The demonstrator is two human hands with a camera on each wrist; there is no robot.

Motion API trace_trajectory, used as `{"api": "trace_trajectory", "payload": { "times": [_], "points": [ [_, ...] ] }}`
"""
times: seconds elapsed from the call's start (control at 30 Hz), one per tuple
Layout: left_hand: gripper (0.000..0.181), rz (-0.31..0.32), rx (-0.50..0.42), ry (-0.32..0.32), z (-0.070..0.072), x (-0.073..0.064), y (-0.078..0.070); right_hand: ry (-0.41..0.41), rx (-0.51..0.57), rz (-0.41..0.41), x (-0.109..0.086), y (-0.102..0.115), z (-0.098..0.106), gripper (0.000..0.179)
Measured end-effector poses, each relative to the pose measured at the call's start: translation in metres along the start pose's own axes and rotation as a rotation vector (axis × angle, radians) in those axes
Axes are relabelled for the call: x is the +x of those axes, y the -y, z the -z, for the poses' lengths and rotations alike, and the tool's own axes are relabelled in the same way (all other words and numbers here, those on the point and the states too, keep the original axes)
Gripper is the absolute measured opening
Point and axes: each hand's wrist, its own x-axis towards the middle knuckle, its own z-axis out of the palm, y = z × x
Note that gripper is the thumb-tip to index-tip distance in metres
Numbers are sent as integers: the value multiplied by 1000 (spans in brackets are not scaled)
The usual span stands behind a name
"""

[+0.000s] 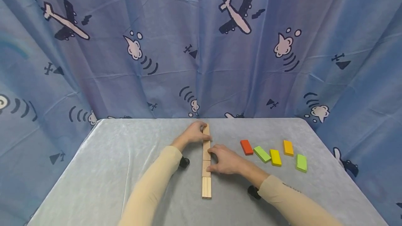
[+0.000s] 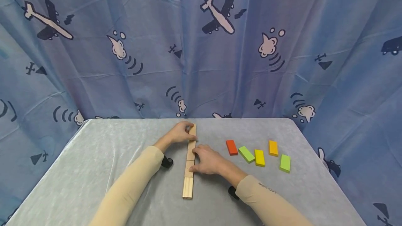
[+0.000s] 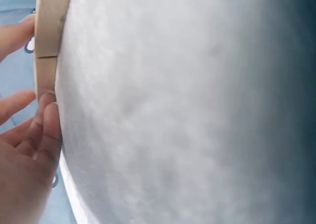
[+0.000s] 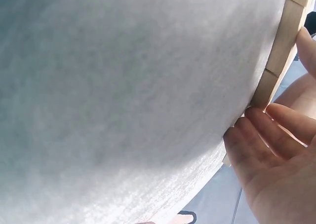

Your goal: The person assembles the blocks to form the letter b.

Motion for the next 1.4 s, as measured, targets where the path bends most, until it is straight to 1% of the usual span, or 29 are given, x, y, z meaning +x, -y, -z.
{"api": "trace_trajectory", "payload": {
  "times": [0.13, 0.37, 0.53, 0.8, 1.07, 1.23, 1.4],
  "points": [
    [70, 10, 11, 8, 0, 0, -2, 0, 0, 1, 0, 0, 1, 67],
    [63, 34, -8, 20, 2, -3, -2, -13, -1, 20, -1, 0, 1, 67],
    [63, 40, -14, 26, 5, -5, -2, -11, 3, 35, 0, 0, 0, 67],
    [62, 27, -24, 34, 9, -9, -2, 4, -2, 42, 1, -1, 0, 67],
    [61, 48, -31, 47, 10, -11, 0, 16, 5, 35, 2, -3, 1, 66],
    [59, 47, -25, 51, 10, -12, 0, 18, 2, 36, 1, -3, 2, 66],
    [56, 40, 10, 49, 10, -12, -1, 10, 5, 48, 1, -3, 2, 65]
  ]
}}
